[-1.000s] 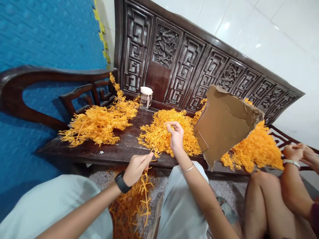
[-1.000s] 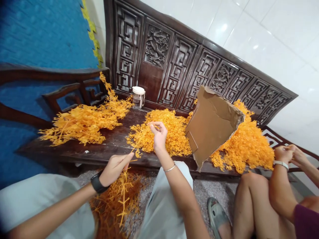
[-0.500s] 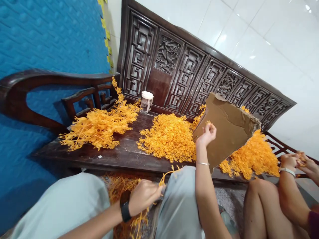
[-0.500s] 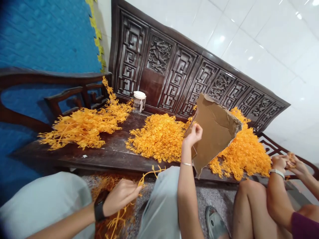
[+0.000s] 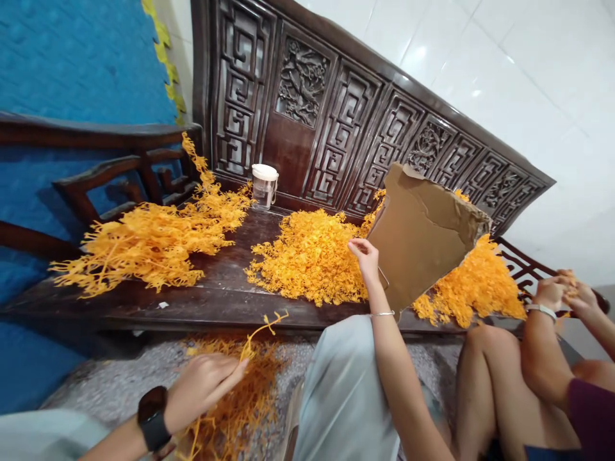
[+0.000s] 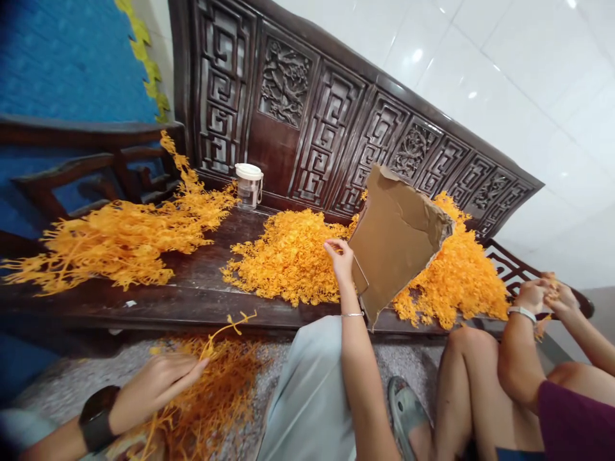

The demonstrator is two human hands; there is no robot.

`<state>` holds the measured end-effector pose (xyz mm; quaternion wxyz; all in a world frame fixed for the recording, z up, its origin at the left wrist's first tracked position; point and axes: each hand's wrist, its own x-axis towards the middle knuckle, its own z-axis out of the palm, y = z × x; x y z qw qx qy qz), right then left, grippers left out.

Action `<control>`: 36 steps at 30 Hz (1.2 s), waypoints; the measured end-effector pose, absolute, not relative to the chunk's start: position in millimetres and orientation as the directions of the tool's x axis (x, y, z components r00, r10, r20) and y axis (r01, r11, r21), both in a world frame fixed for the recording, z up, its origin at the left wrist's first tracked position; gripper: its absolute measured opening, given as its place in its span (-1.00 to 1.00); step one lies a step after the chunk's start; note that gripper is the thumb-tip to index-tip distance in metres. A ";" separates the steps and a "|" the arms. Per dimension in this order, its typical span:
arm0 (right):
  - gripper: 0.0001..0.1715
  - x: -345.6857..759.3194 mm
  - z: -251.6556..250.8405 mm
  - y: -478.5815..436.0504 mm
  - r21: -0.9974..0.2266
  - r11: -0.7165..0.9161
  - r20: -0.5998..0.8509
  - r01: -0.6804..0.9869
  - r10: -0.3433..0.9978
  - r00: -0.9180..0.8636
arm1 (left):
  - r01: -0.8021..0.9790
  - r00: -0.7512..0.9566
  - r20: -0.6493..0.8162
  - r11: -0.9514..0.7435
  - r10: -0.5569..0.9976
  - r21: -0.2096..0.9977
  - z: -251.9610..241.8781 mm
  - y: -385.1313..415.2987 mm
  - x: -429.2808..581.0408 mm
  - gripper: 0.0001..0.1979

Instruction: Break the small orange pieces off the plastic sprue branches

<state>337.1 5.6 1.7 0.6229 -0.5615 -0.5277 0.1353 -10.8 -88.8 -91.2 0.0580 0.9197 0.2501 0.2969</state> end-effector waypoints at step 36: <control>-0.72 321.8 -1.8 5.8 -0.826 0.235 0.531 0.512 0.628 0.569 | 0.280 0.415 0.078 -0.208 0.906 0.937 -69.1 -78.7 -12.0 -0.51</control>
